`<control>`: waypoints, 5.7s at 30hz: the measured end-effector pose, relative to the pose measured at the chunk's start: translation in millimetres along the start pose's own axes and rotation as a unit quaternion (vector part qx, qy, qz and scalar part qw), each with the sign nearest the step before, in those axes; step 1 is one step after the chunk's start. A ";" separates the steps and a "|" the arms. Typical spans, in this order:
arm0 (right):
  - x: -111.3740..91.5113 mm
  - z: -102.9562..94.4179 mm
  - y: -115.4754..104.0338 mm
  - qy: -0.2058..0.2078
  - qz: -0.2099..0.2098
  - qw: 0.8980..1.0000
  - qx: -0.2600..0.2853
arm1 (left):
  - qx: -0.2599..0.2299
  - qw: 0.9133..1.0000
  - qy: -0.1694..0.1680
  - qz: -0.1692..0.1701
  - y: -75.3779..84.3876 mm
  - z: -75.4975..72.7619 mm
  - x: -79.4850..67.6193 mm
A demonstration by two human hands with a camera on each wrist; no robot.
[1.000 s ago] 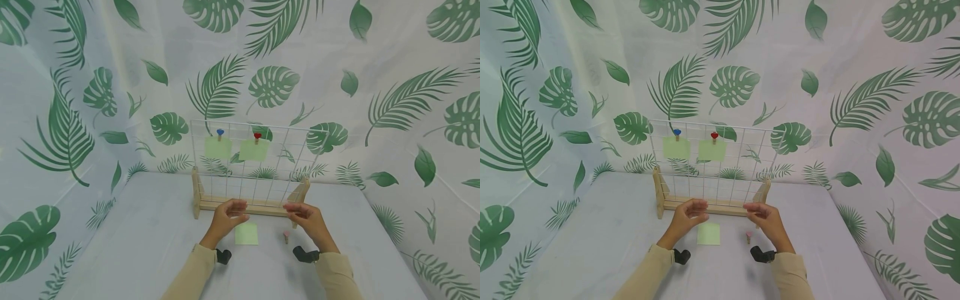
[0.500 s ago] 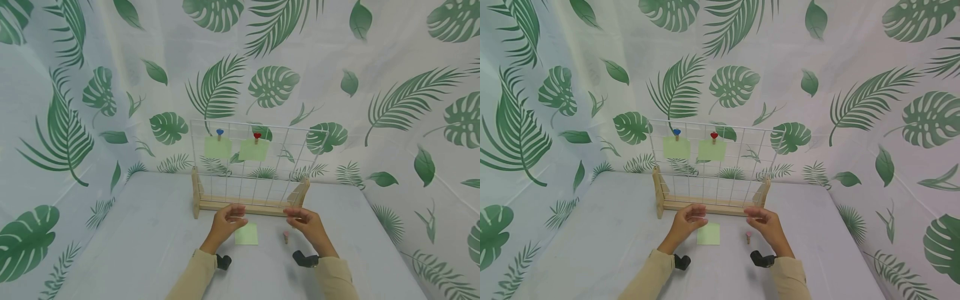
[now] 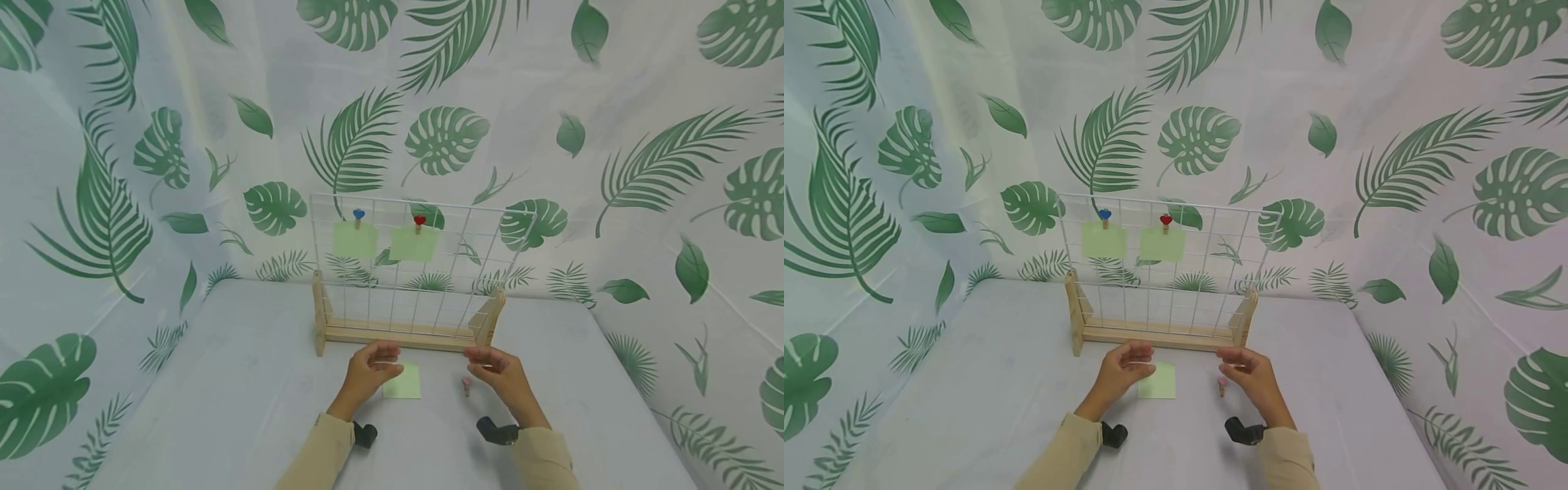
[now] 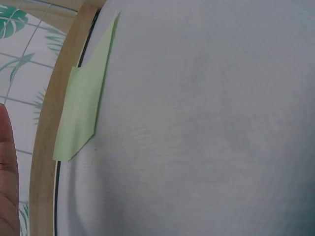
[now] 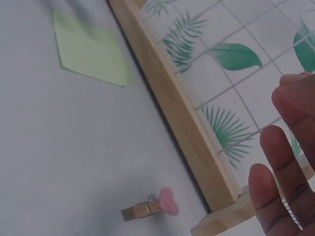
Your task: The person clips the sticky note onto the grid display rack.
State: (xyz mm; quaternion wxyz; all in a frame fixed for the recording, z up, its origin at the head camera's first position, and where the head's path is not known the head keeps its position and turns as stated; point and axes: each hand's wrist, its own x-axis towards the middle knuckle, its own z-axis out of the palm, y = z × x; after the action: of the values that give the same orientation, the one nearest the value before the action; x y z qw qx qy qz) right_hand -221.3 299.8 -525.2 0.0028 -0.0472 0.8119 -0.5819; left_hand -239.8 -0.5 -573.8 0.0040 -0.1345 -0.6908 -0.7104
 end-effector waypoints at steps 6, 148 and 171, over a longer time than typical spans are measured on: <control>-2.5 0.5 4.2 0.004 0.026 1.000 -0.007 | 0.005 1.000 -0.003 -0.008 -5.0 -0.2 -1.9; -6.8 -4.6 38.8 0.043 0.082 0.994 0.051 | 0.232 0.971 0.050 -0.015 9.9 8.0 16.2; 5.4 -15.6 10.5 0.034 0.059 0.997 0.046 | 0.200 0.979 0.033 -0.007 36.3 10.8 27.6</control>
State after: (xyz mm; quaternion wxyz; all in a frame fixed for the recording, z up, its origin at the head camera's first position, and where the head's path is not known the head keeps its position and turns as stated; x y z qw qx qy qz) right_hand -228.4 317.4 -529.8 0.0117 0.0214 0.7852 -0.6188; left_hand -257.4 13.5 -532.7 0.0487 -0.1024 -0.8191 -0.5623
